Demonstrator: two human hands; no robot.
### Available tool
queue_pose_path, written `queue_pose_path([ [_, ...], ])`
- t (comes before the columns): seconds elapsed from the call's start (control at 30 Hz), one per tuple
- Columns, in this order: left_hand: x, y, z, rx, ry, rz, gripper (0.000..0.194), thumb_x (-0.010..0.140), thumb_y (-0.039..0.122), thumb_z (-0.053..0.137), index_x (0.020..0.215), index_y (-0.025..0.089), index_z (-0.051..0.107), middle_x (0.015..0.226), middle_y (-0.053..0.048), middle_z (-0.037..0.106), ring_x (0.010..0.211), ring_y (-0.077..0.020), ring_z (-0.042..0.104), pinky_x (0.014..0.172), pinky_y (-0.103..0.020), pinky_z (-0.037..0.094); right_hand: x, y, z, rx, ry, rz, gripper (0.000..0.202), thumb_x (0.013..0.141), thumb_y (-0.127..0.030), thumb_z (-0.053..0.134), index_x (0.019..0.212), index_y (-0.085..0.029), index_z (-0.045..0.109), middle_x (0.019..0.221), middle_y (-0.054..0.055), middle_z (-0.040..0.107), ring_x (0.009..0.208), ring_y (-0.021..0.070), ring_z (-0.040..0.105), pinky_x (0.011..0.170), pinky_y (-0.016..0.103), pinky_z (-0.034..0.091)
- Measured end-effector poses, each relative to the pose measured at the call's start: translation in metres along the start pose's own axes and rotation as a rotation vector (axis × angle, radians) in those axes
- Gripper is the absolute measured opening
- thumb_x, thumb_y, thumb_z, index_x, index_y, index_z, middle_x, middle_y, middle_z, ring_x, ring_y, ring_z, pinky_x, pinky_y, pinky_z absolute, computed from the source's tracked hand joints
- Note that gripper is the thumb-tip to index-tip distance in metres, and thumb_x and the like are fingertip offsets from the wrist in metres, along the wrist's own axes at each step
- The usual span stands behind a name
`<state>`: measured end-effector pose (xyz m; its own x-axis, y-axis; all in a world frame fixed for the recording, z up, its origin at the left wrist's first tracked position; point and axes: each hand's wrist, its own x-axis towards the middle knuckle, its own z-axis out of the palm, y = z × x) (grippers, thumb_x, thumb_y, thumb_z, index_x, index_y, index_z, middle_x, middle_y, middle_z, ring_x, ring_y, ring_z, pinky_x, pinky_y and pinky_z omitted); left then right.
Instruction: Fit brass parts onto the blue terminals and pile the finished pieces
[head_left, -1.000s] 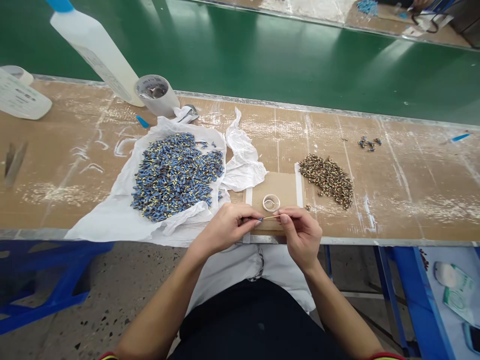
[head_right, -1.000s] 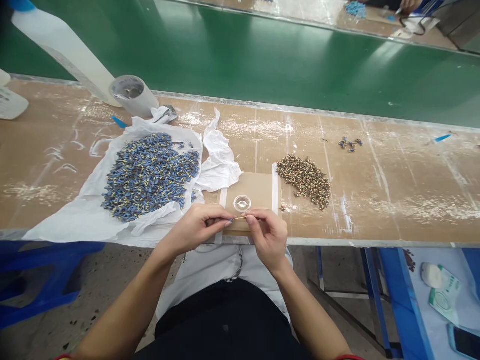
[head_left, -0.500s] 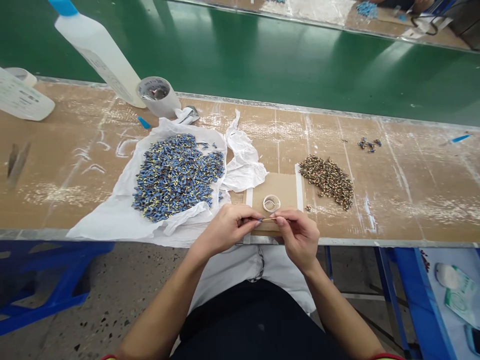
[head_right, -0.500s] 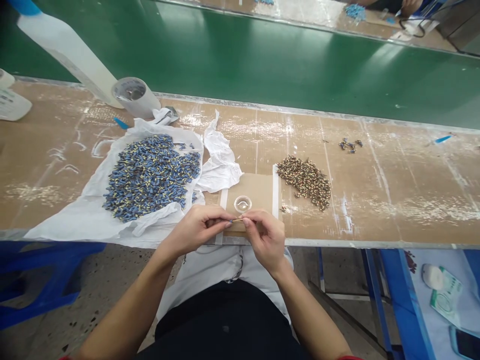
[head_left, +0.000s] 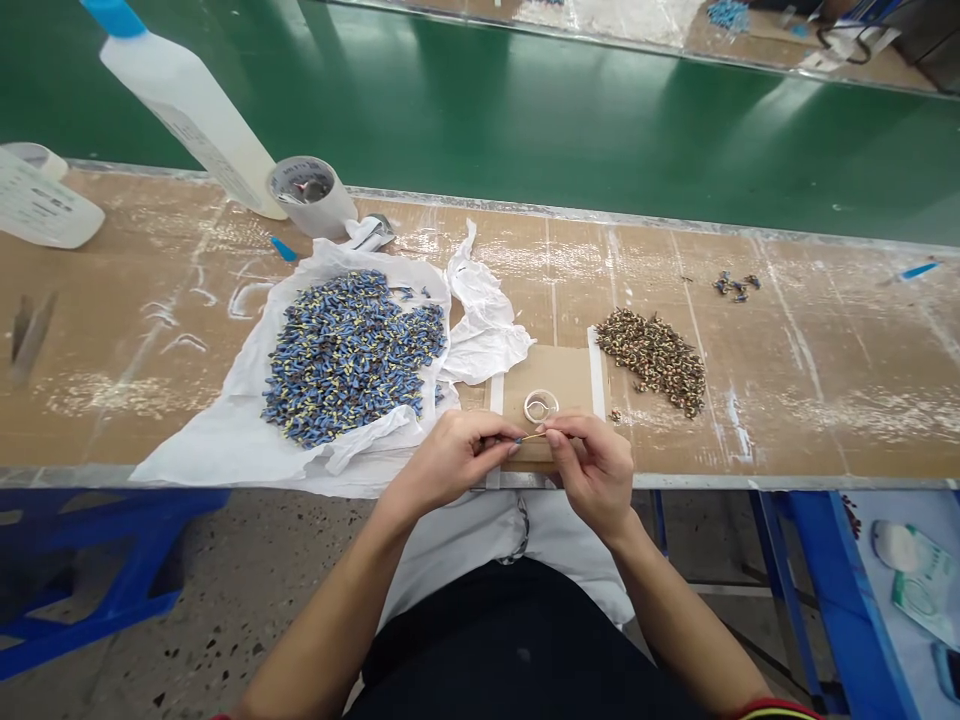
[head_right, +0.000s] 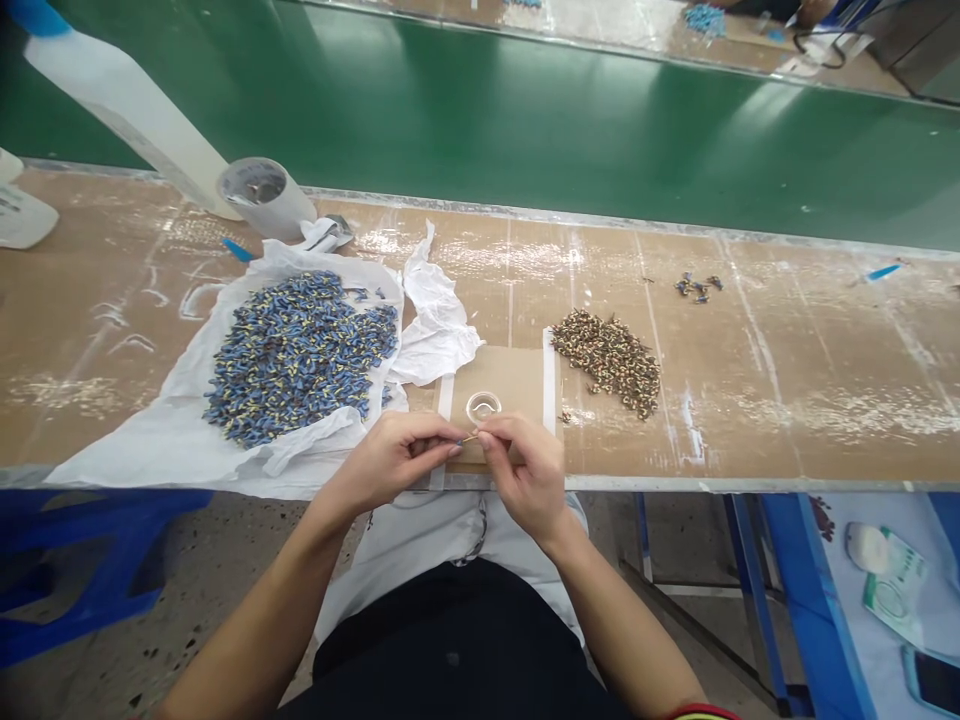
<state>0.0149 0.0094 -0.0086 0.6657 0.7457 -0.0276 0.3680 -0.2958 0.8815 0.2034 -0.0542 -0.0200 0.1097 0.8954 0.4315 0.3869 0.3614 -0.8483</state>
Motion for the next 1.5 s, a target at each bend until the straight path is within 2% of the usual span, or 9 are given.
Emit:
queue_pose_path([
  [0.2, -0.001, -0.001, 0.0, -0.006, -0.001, -0.032, 0.016, 0.091, 0.019, 0.061, 0.097, 0.015, 0.074, 0.07, 0.0, 0.067, 0.056, -0.0079, 0.053, 0.055, -0.018, 0.039, 0.001, 0.0, -0.002, 0.02, 0.003, 0.047, 0.008, 0.094, -0.022, 0.058, 0.093, -0.024, 0.066, 0.089, 0.005, 0.073, 0.085, 0.0204, 0.07, 0.077, 0.037, 0.057],
  [0.4, -0.002, -0.004, 0.001, -0.024, 0.026, -0.064, 0.017, 0.091, 0.023, 0.062, 0.099, 0.016, 0.076, 0.07, -0.001, 0.069, 0.053, -0.0074, 0.05, 0.052, -0.018, 0.038, 0.006, 0.01, -0.015, -0.039, 0.164, 0.088, 0.009, 0.094, -0.026, 0.058, 0.09, -0.023, 0.066, 0.088, 0.006, 0.068, 0.086, 0.0211, 0.067, 0.073, 0.036, 0.056],
  [0.5, -0.002, -0.004, 0.002, -0.021, 0.037, -0.069, 0.017, 0.091, 0.023, 0.063, 0.099, 0.016, 0.076, 0.068, 0.0, 0.067, 0.052, -0.0071, 0.049, 0.051, -0.017, 0.038, 0.009, 0.013, -0.015, -0.123, 0.117, 0.064, 0.01, 0.095, -0.025, 0.058, 0.093, -0.023, 0.068, 0.093, 0.007, 0.066, 0.089, 0.0206, 0.066, 0.07, 0.034, 0.055],
  [0.67, -0.002, -0.004, 0.001, -0.029, 0.037, -0.079, 0.018, 0.091, 0.024, 0.063, 0.1, 0.015, 0.075, 0.067, 0.0, 0.066, 0.05, -0.0066, 0.048, 0.05, -0.017, 0.037, 0.01, 0.011, -0.013, -0.182, 0.035, 0.047, 0.021, 0.095, -0.022, 0.057, 0.114, -0.024, 0.065, 0.107, 0.008, 0.061, 0.084, 0.0176, 0.062, 0.068, 0.032, 0.054],
  [0.73, -0.002, -0.004, 0.001, -0.025, 0.042, -0.075, 0.017, 0.091, 0.023, 0.063, 0.099, 0.015, 0.075, 0.067, 0.0, 0.066, 0.049, -0.0063, 0.046, 0.049, -0.017, 0.036, 0.009, 0.011, -0.023, -0.225, 0.094, 0.052, 0.022, 0.095, -0.022, 0.055, 0.116, -0.023, 0.063, 0.106, 0.008, 0.062, 0.082, 0.0174, 0.061, 0.07, 0.033, 0.053],
  [0.87, -0.001, -0.006, 0.001, -0.003, 0.047, -0.053, 0.016, 0.091, 0.023, 0.063, 0.099, 0.016, 0.076, 0.069, 0.0, 0.066, 0.05, -0.0065, 0.046, 0.049, -0.017, 0.035, 0.002, 0.017, -0.06, -0.392, 0.23, 0.132, 0.015, 0.097, -0.024, 0.052, 0.103, -0.021, 0.066, 0.095, 0.007, 0.064, 0.088, 0.0204, 0.062, 0.075, 0.035, 0.05],
  [1.0, -0.001, -0.006, 0.001, -0.004, 0.039, -0.059, 0.017, 0.091, 0.024, 0.063, 0.099, 0.017, 0.076, 0.071, 0.0, 0.067, 0.052, -0.0065, 0.047, 0.05, -0.017, 0.036, -0.004, 0.025, -0.086, -0.501, 0.086, 0.233, 0.017, 0.097, -0.029, 0.054, 0.105, -0.021, 0.067, 0.098, 0.007, 0.067, 0.081, 0.0197, 0.062, 0.068, 0.032, 0.048],
  [1.17, -0.003, -0.005, 0.001, -0.01, 0.041, -0.074, 0.016, 0.091, 0.024, 0.063, 0.098, 0.017, 0.075, 0.073, 0.001, 0.068, 0.052, -0.0064, 0.046, 0.051, -0.017, 0.035, -0.003, 0.027, -0.084, -0.556, -0.121, 0.249, 0.024, 0.099, -0.028, 0.05, 0.113, -0.021, 0.068, 0.103, 0.008, 0.064, 0.09, 0.0211, 0.063, 0.076, 0.034, 0.05],
  [1.5, -0.004, -0.005, 0.003, -0.02, 0.038, -0.021, 0.016, 0.092, 0.02, 0.061, 0.1, 0.017, 0.075, 0.08, 0.0, 0.069, 0.056, -0.0067, 0.048, 0.053, -0.018, 0.037, 0.008, 0.028, -0.093, -0.676, -0.235, 0.236, 0.01, 0.093, -0.023, 0.054, 0.09, -0.018, 0.063, 0.089, 0.006, 0.065, 0.074, 0.0192, 0.063, 0.07, 0.033, 0.051],
])
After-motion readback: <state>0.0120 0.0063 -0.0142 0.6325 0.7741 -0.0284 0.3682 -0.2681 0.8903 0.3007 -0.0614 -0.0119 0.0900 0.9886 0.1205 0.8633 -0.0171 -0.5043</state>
